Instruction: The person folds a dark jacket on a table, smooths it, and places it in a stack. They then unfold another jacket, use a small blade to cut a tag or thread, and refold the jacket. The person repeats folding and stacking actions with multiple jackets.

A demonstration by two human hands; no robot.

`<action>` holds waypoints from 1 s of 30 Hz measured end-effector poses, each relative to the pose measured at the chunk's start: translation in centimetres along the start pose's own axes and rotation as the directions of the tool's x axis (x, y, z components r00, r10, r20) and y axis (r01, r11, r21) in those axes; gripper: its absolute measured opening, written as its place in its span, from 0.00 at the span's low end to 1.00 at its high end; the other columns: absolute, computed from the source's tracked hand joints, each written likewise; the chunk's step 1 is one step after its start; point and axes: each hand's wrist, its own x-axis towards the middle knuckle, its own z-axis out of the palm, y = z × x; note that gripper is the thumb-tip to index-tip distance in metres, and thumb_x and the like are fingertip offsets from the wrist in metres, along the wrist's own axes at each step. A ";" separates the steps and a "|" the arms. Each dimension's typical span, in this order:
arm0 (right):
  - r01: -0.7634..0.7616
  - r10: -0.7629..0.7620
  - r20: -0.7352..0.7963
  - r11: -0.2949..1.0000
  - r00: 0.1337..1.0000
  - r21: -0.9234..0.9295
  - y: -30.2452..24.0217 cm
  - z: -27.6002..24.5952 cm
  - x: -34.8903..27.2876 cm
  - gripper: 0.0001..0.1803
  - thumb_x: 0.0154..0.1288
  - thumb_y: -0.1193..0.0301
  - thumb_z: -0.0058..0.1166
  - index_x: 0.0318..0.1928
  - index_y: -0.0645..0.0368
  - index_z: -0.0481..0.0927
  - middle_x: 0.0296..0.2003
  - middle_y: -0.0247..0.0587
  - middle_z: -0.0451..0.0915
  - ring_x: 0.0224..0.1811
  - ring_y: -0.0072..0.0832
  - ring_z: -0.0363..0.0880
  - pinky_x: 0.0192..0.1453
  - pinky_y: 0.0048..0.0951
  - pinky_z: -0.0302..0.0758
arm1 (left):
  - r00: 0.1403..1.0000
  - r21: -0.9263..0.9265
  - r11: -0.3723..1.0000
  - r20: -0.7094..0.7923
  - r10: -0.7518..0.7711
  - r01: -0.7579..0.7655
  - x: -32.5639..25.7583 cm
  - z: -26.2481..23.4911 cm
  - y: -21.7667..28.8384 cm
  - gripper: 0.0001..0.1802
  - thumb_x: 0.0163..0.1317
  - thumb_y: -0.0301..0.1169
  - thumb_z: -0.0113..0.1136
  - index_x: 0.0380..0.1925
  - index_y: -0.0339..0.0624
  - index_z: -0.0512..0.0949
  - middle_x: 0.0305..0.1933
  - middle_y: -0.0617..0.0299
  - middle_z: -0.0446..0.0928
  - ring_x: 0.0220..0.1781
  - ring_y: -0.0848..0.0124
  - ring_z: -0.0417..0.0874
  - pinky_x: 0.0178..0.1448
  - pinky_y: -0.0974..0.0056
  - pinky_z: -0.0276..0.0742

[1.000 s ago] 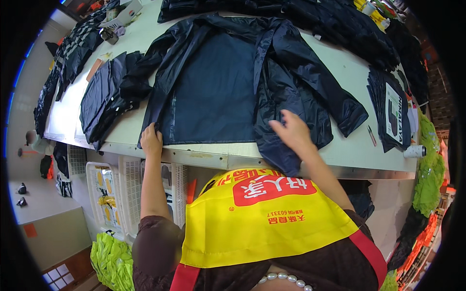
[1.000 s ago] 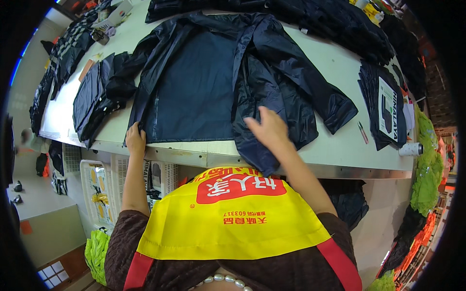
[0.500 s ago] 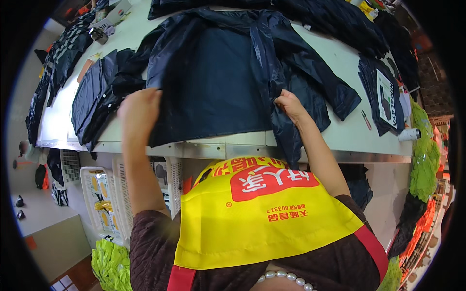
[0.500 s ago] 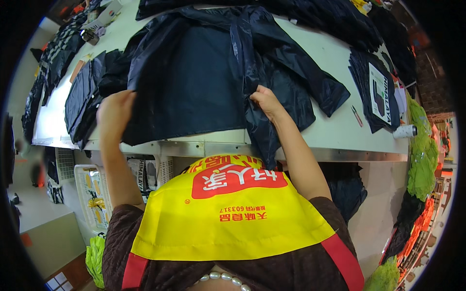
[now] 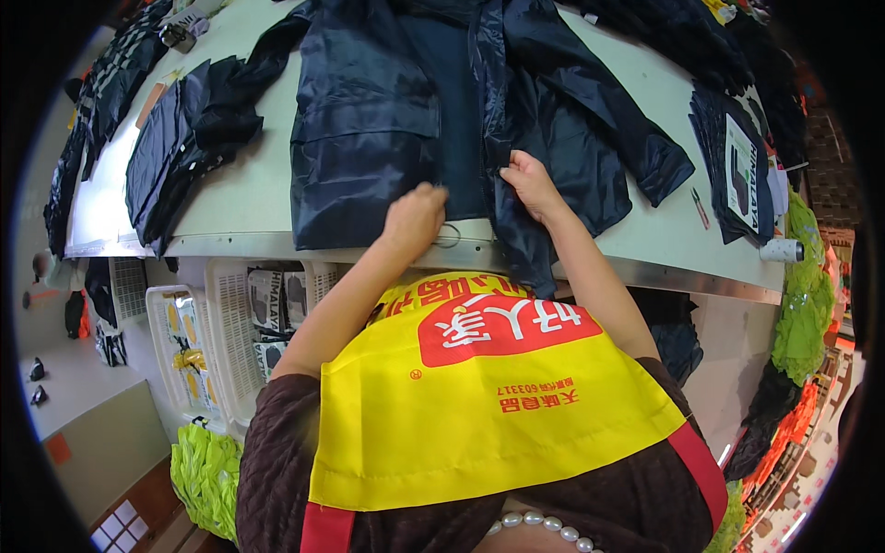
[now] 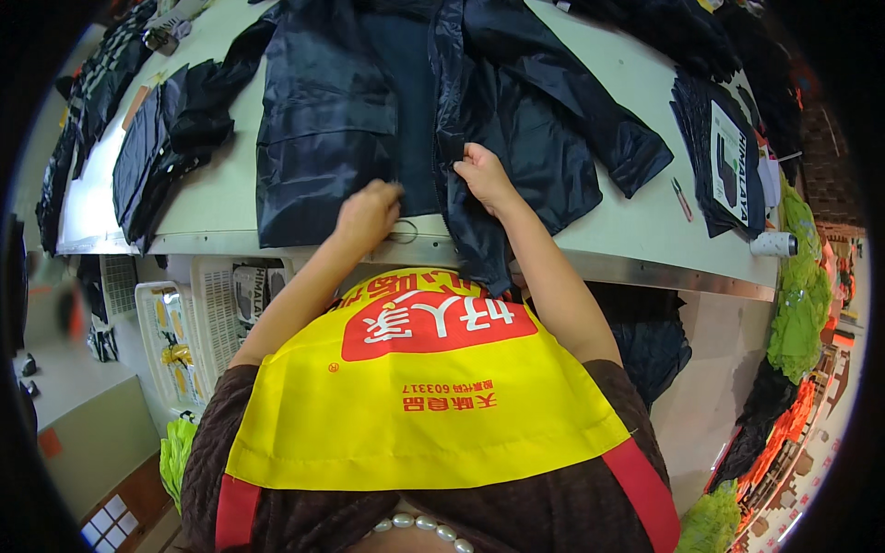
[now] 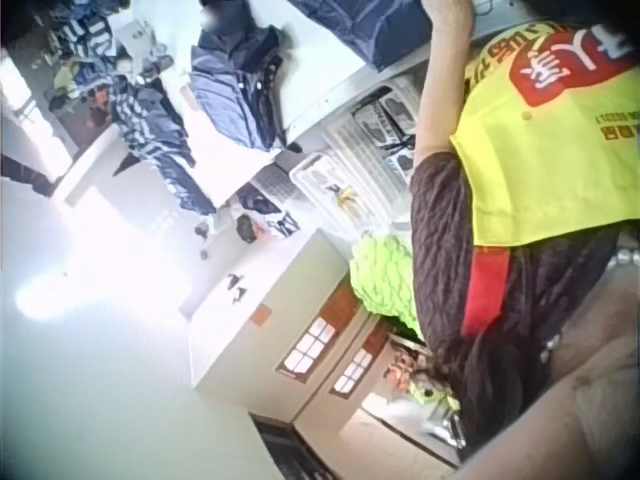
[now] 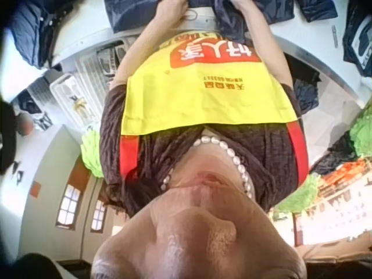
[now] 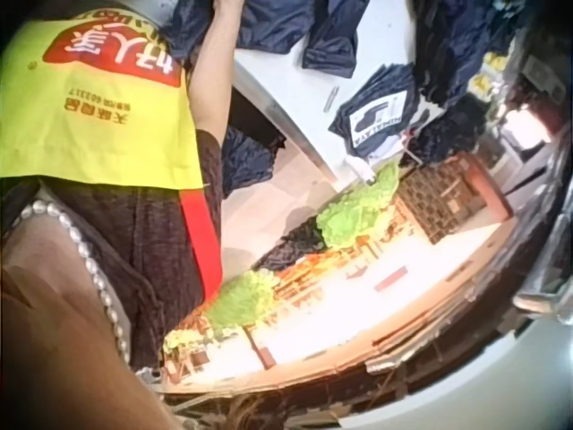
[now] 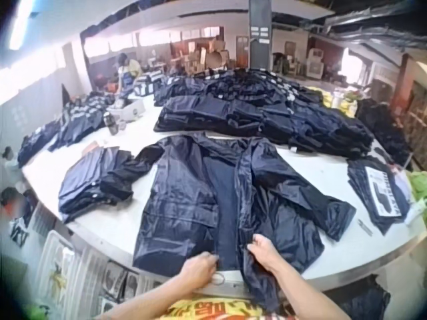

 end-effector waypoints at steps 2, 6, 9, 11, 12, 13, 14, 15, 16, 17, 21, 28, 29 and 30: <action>-0.025 0.024 -0.003 0.977 1.000 -0.211 0.5 -1.2 0.1 0.10 0.61 0.78 0.46 0.43 0.62 0.74 0.27 0.27 0.73 0.26 0.14 0.67 0.29 0.17 0.66 | 0.993 -0.300 0.953 -0.096 -0.063 0.031 -0.9 2.2 0.5 0.12 0.58 0.31 0.56 0.40 0.39 0.78 0.32 0.53 0.78 0.33 0.62 0.81 0.37 0.59 0.76; 0.056 -0.046 0.075 0.990 0.996 -0.133 0.2 -1.1 -0.2 0.14 0.62 0.78 0.47 0.49 0.64 0.73 0.30 0.29 0.75 0.28 0.13 0.70 0.30 0.16 0.67 | 0.930 -0.798 0.510 0.165 -0.328 0.321 1.1 1.4 1.8 0.15 0.63 0.37 0.55 0.39 0.35 0.80 0.27 0.62 0.78 0.27 0.79 0.76 0.29 0.75 0.68; 0.050 -0.058 -0.030 0.975 0.998 -0.215 -0.7 0.0 -1.0 0.22 0.61 0.75 0.51 0.56 0.66 0.70 0.33 0.37 0.79 0.32 0.21 0.76 0.36 0.21 0.73 | 0.919 -0.818 0.458 0.198 -0.342 0.347 3.8 0.4 3.8 0.15 0.62 0.39 0.57 0.36 0.36 0.80 0.26 0.63 0.78 0.26 0.79 0.77 0.27 0.75 0.70; 0.066 -0.143 -0.118 0.865 0.983 -0.498 0.1 -0.6 -1.0 0.27 0.59 0.70 0.54 0.59 0.66 0.67 0.39 0.46 0.79 0.37 0.30 0.78 0.41 0.26 0.75 | 0.913 -0.827 0.417 0.253 -0.321 0.376 5.0 1.3 3.7 0.15 0.60 0.40 0.59 0.34 0.38 0.79 0.26 0.64 0.78 0.27 0.79 0.77 0.27 0.74 0.71; 0.061 -0.195 -0.149 0.779 0.969 -0.624 0.4 -0.9 -0.9 0.31 0.58 0.68 0.55 0.61 0.67 0.65 0.41 0.51 0.79 0.39 0.34 0.80 0.44 0.28 0.76 | 0.901 -0.851 0.347 0.284 -0.329 0.394 5.1 1.5 3.8 0.14 0.59 0.40 0.60 0.33 0.39 0.79 0.26 0.64 0.78 0.27 0.79 0.78 0.28 0.74 0.72; 0.030 -0.191 -0.173 0.749 0.966 -0.662 -2.4 0.7 -2.6 0.38 0.54 0.62 0.59 0.62 0.66 0.62 0.44 0.59 0.77 0.42 0.43 0.79 0.48 0.34 0.75 | 0.886 -0.869 0.274 0.311 -0.344 0.412 5.0 1.6 3.7 0.13 0.59 0.39 0.61 0.32 0.40 0.79 0.26 0.64 0.78 0.28 0.79 0.78 0.28 0.74 0.72; 0.021 -0.231 -0.178 0.665 0.957 -0.747 -4.3 2.1 -4.3 0.42 0.52 0.61 0.60 0.64 0.66 0.57 0.44 0.61 0.77 0.43 0.44 0.80 0.48 0.34 0.75 | 0.874 -0.883 0.202 0.340 -0.348 0.424 5.1 1.7 3.8 0.12 0.58 0.39 0.61 0.31 0.41 0.79 0.27 0.64 0.78 0.28 0.78 0.78 0.29 0.73 0.73; 0.074 -0.279 -0.118 0.593 0.953 -0.802 -4.3 2.6 -5.6 0.43 0.51 0.61 0.61 0.64 0.64 0.56 0.42 0.60 0.78 0.41 0.44 0.80 0.48 0.34 0.75 | 0.871 -0.891 0.159 0.354 -0.342 0.425 5.3 1.7 3.9 0.11 0.58 0.38 0.61 0.30 0.42 0.78 0.26 0.65 0.77 0.28 0.78 0.78 0.30 0.73 0.73; 0.126 -0.320 -0.053 0.514 0.946 -0.848 -4.3 2.8 -6.4 0.45 0.51 0.62 0.62 0.65 0.63 0.54 0.40 0.60 0.79 0.39 0.44 0.81 0.47 0.35 0.75 | 0.867 -0.898 0.115 0.367 -0.336 0.425 5.4 1.6 4.0 0.09 0.57 0.37 0.61 0.29 0.43 0.78 0.25 0.65 0.77 0.27 0.77 0.78 0.30 0.72 0.74; 0.073 -0.171 -0.040 0.607 0.984 -0.791 -3.6 2.5 -6.5 0.41 0.52 0.67 0.60 0.65 0.59 0.54 0.37 0.57 0.79 0.34 0.43 0.80 0.45 0.33 0.75 | 0.864 -0.903 0.071 0.380 -0.329 0.424 5.6 1.6 4.0 0.08 0.57 0.36 0.61 0.28 0.43 0.77 0.25 0.65 0.76 0.27 0.76 0.78 0.31 0.71 0.74; 0.012 -0.041 -0.058 0.901 0.997 -0.435 -3.3 -1.3 -6.3 0.34 0.56 0.78 0.52 0.64 0.55 0.58 0.28 0.48 0.75 0.27 0.36 0.76 0.40 0.30 0.74 | 0.773 -0.842 -0.287 0.535 -0.339 0.457 6.0 1.3 3.8 0.08 0.55 0.34 0.60 0.22 0.46 0.74 0.21 0.67 0.72 0.23 0.73 0.75 0.31 0.69 0.75; 0.433 -0.674 0.390 -0.115 0.627 -0.894 -5.0 0.1 -6.8 0.20 0.51 0.78 0.56 0.48 0.60 0.75 0.34 0.40 0.76 0.36 0.36 0.74 0.40 0.31 0.75 | 0.801 -0.840 -0.223 0.540 -0.260 0.494 6.6 0.2 5.5 0.09 0.57 0.34 0.61 0.21 0.47 0.74 0.21 0.68 0.74 0.23 0.76 0.78 0.29 0.72 0.75; 0.439 -0.660 0.392 -0.104 0.641 -0.893 -4.9 0.4 -6.6 0.16 0.52 0.78 0.54 0.45 0.61 0.76 0.33 0.40 0.76 0.36 0.35 0.75 0.40 0.31 0.75 | 0.801 -0.840 -0.212 0.541 -0.257 0.500 6.7 0.1 5.7 0.09 0.57 0.34 0.61 0.21 0.47 0.74 0.21 0.68 0.74 0.23 0.76 0.78 0.29 0.73 0.75; 0.446 -0.647 0.395 -0.094 0.652 -0.890 -4.9 0.5 -6.4 0.13 0.53 0.78 0.53 0.42 0.62 0.76 0.32 0.39 0.77 0.35 0.35 0.75 0.39 0.30 0.75 | 0.802 -0.841 -0.200 0.540 -0.255 0.502 6.7 -0.2 5.9 0.09 0.57 0.34 0.61 0.22 0.47 0.74 0.21 0.68 0.75 0.23 0.76 0.78 0.28 0.73 0.75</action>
